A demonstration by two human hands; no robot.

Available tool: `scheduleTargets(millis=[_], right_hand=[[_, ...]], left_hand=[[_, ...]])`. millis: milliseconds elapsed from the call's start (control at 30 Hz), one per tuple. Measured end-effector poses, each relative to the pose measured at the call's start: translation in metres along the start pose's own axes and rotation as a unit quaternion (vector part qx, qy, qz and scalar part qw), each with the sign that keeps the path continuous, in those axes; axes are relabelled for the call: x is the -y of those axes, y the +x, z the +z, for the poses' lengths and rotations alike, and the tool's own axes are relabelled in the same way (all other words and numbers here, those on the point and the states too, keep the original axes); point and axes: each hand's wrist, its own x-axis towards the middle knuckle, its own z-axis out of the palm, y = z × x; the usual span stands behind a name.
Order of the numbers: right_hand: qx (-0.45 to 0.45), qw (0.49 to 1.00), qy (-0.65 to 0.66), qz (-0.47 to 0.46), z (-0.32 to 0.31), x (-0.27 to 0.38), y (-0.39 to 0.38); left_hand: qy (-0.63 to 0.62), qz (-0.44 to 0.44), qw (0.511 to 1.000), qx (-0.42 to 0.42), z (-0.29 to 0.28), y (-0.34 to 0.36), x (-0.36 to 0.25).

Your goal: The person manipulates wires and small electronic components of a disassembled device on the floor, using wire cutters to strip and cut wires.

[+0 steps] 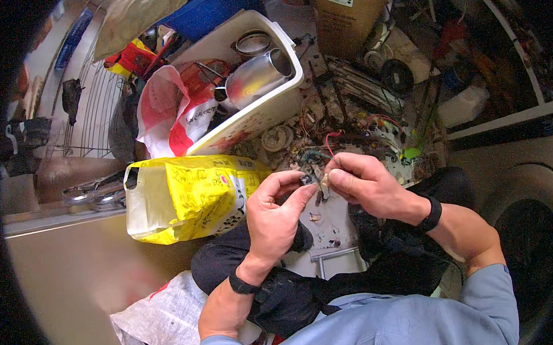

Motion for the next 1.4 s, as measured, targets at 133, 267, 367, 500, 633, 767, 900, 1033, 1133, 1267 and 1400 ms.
scheduleTargets(millis=[133, 267, 367, 500, 633, 767, 900, 1033, 1133, 1267, 1400], right_hand=[[-0.037, 0.985, -0.167, -0.02, -0.003, -0.002, 0.001], [-0.095, 0.981, -0.159, -0.05, 0.005, 0.0, 0.001], [-0.072, 0.978, -0.194, -0.038, 0.004, 0.0, 0.001], [-0.034, 0.99, -0.132, -0.033, 0.006, -0.003, 0.001], [-0.016, 0.991, -0.133, -0.029, 0.001, -0.001, 0.001], [0.001, 0.989, -0.146, -0.006, -0.004, -0.004, 0.002], [0.019, 0.996, -0.078, 0.03, -0.003, -0.003, 0.001], [0.038, 0.996, -0.013, 0.077, -0.003, -0.004, 0.001], [0.056, 0.993, 0.059, 0.086, -0.002, -0.006, 0.0], [0.064, 0.994, 0.035, 0.085, 0.0, -0.001, 0.001], [0.065, 0.996, -0.006, 0.057, 0.0, -0.007, 0.003]], left_hand=[[0.046, 0.03, 0.998, 0.009, -0.002, 0.002, -0.002], [0.096, 0.061, 0.993, 0.005, 0.0, 0.0, -0.005], [0.108, 0.078, 0.991, 0.001, 0.004, -0.002, -0.001], [0.157, 0.131, 0.979, 0.018, 0.005, -0.004, 0.008], [0.165, 0.134, 0.977, 0.034, 0.006, -0.003, 0.003], [0.107, 0.063, 0.991, 0.053, 0.006, -0.003, -0.003], [0.077, 0.043, 0.994, 0.066, 0.003, -0.002, 0.001], [0.058, 0.027, 0.996, 0.059, 0.005, -0.003, -0.001], [0.064, 0.009, 0.996, 0.055, 0.005, -0.003, -0.006], [0.172, 0.138, 0.975, 0.04, 0.005, -0.003, 0.001], [0.195, 0.19, 0.962, 0.019, 0.008, -0.004, 0.005]])
